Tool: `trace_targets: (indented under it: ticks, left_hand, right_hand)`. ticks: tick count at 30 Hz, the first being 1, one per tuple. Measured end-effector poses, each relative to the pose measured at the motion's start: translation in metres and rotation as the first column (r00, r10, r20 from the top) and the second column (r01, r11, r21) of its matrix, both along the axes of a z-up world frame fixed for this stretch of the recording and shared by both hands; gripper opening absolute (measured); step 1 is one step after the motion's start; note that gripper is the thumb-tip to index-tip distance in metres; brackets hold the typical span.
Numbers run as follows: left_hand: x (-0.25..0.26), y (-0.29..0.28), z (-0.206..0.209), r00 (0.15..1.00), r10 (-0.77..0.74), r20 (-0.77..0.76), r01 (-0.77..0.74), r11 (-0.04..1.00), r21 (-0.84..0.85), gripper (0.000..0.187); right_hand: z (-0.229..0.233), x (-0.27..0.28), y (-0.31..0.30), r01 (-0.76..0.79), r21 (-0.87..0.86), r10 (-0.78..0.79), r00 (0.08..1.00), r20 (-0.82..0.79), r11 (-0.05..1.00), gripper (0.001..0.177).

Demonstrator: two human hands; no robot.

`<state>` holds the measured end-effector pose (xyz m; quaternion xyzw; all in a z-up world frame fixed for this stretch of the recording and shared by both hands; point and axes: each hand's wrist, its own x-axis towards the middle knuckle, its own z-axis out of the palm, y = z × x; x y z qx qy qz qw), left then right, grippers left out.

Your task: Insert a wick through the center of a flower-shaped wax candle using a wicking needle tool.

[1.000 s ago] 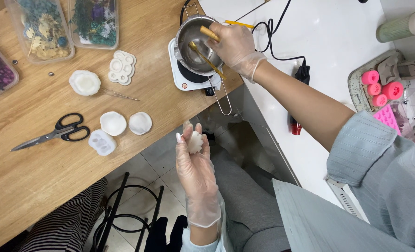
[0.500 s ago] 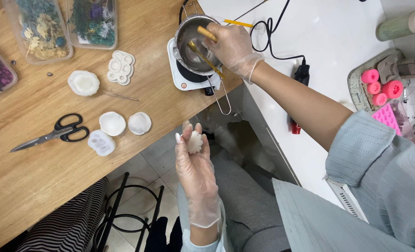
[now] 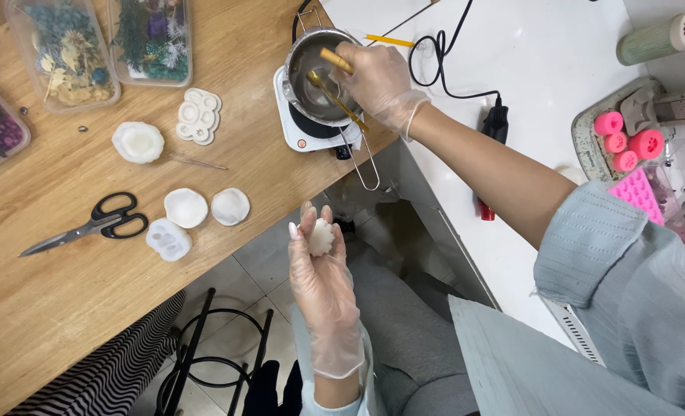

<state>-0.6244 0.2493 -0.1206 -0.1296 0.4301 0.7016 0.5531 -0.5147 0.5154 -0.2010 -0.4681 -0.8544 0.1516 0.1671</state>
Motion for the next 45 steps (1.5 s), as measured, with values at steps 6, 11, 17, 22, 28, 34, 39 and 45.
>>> trace_targets:
  ticks: [6, 11, 17, 22, 28, 34, 39, 45]
  left_hand:
    - [-0.002, -0.002, 0.000, 1.000, 0.026, 0.009, -0.026, 0.999, 0.021, 0.039]
    - [-0.001, -0.004, 0.001, 1.000, 0.024, 0.013, -0.025, 1.000, 0.007, 0.040]
    - [-0.001, -0.005, 0.002, 1.000, 0.026, 0.005, -0.026, 0.999, 0.022, 0.039]
    - [-0.001, -0.003, 0.005, 1.000, 0.008, -0.026, -0.008, 1.000, -0.010, 0.040]
    - [0.001, 0.001, 0.003, 1.000, 0.016, -0.003, -0.016, 1.000, -0.007, 0.040]
    - [0.008, 0.004, 0.004, 1.000, -0.013, 0.014, 0.014, 1.000, -0.010, 0.039]
    - [0.011, 0.005, 0.006, 1.000, -0.028, 0.005, 0.028, 1.000, -0.015, 0.037]
    - [0.018, 0.009, 0.005, 0.998, -0.057, 0.003, 0.057, 0.998, 0.005, 0.034]
  right_hand:
    - [-0.001, 0.001, 0.002, 0.008, 0.203, -0.004, 1.000, -0.020, 0.979, 0.015]
    - [-0.004, -0.001, 0.003, 0.004, 0.069, -0.002, 0.999, -0.033, 0.998, 0.014]
    - [-0.008, 0.001, 0.004, 0.009, 0.075, -0.005, 0.999, -0.049, 0.997, 0.014]
    - [-0.010, 0.005, 0.005, 0.041, -0.077, -0.043, 0.999, -0.030, 0.996, 0.013]
    - [-0.004, 0.026, 0.006, 0.189, -0.180, -0.234, 0.933, -0.274, 0.965, 0.021]
    - [0.004, 0.038, 0.000, 0.009, -0.258, -0.210, 0.611, -0.763, 0.966, 0.034]
    - [0.038, 0.040, -0.017, 0.204, -0.791, -0.778, 0.434, -0.455, 0.577, 0.023]
    - [0.052, 0.053, -0.042, -0.350, -0.903, -0.943, 0.127, -0.308, 0.248, 0.018]
